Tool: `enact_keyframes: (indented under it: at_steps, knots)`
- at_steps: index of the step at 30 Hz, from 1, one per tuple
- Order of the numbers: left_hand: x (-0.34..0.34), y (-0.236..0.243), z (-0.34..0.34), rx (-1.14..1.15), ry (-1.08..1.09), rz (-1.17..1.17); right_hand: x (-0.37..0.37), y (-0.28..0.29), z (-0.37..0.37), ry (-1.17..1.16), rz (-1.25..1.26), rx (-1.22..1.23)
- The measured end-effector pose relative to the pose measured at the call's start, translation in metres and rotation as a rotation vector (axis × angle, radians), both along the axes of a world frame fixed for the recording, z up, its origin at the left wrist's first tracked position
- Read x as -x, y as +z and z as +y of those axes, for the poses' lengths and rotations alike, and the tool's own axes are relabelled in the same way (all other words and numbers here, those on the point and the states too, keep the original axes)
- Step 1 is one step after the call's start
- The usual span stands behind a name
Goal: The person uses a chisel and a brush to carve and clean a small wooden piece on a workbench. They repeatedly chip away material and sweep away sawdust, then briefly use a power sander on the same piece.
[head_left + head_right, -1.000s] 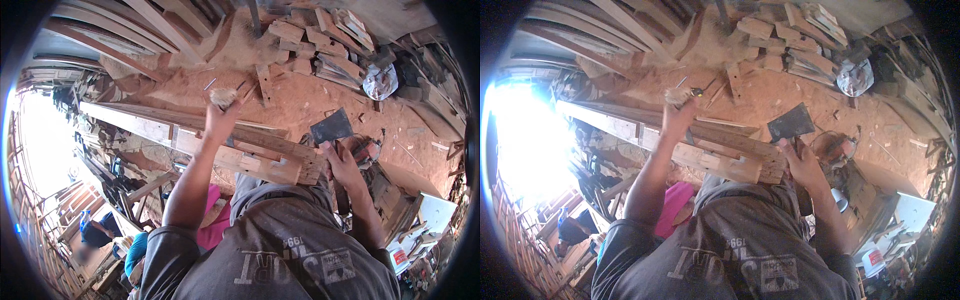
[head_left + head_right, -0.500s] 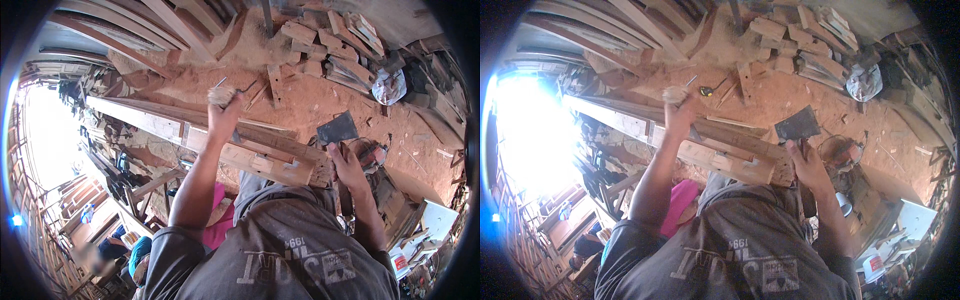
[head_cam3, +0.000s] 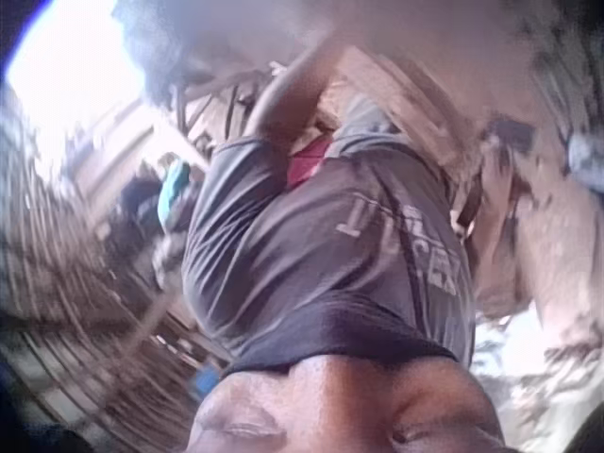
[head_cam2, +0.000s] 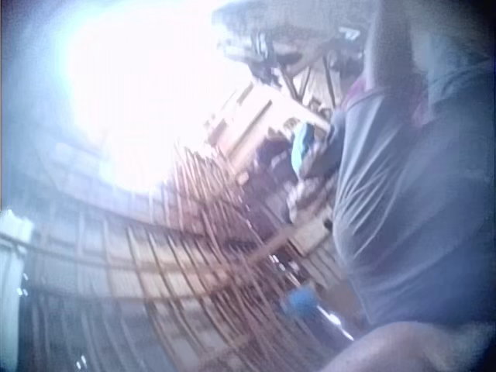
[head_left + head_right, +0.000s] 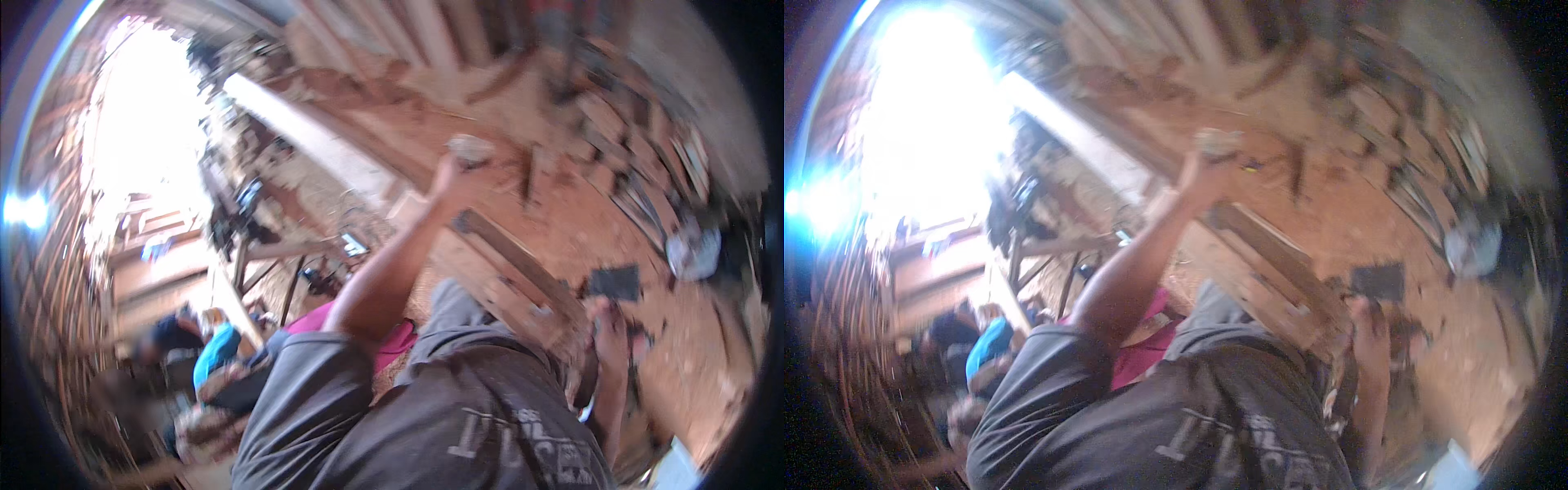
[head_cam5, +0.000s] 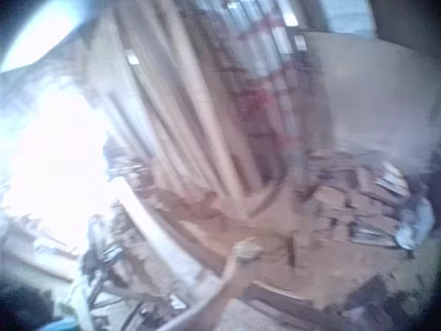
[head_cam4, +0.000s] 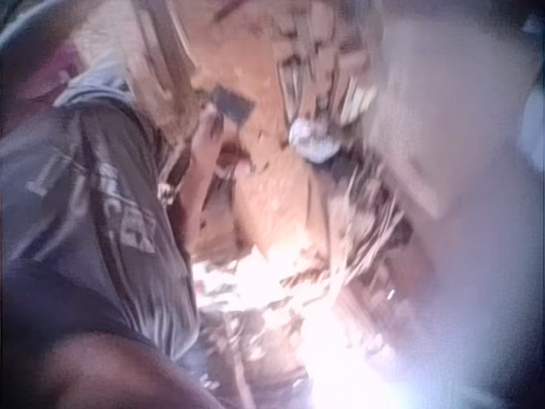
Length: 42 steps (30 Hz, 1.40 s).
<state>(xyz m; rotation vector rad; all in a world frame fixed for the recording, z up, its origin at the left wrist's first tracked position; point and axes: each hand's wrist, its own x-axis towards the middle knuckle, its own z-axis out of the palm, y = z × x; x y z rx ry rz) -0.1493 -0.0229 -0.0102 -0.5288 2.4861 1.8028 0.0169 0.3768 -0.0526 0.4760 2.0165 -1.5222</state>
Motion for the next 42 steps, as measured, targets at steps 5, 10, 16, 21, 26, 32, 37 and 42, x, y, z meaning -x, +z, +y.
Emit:
enact_keyframes:
  at_steps: [5,10,16,21,26,32,37,42]
  knots:
    - [-0.002,-0.034,-0.032,0.147,-0.224,0.078,0.020,0.032,-0.019,0.011,-0.172,0.074]
    - [0.000,-0.005,-0.035,-0.068,-0.133,-0.128,0.027,0.046,-0.032,-0.064,-0.170,0.029]
    - [-0.004,-0.003,0.012,-0.111,-0.118,-0.052,0.024,-0.014,-0.003,0.012,0.017,-0.069]
    - [-0.011,-0.008,0.023,-0.229,-0.093,-0.052,0.029,0.049,-0.021,0.060,-0.112,-0.026]
    - [-0.027,-0.008,0.040,-0.058,-0.133,-0.082,0.008,0.025,-0.001,-0.029,-0.107,0.044]
    - [-0.026,-0.027,0.045,-0.118,-0.157,-0.068,-0.015,0.037,0.015,-0.106,-0.136,0.078]
    - [-0.019,-0.011,0.074,-0.204,-0.182,-0.061,-0.025,0.036,0.031,-0.113,-0.113,-0.023]
    - [-0.036,-0.024,0.095,-0.044,-0.209,-0.006,-0.029,0.053,0.036,-0.124,-0.108,-0.027]
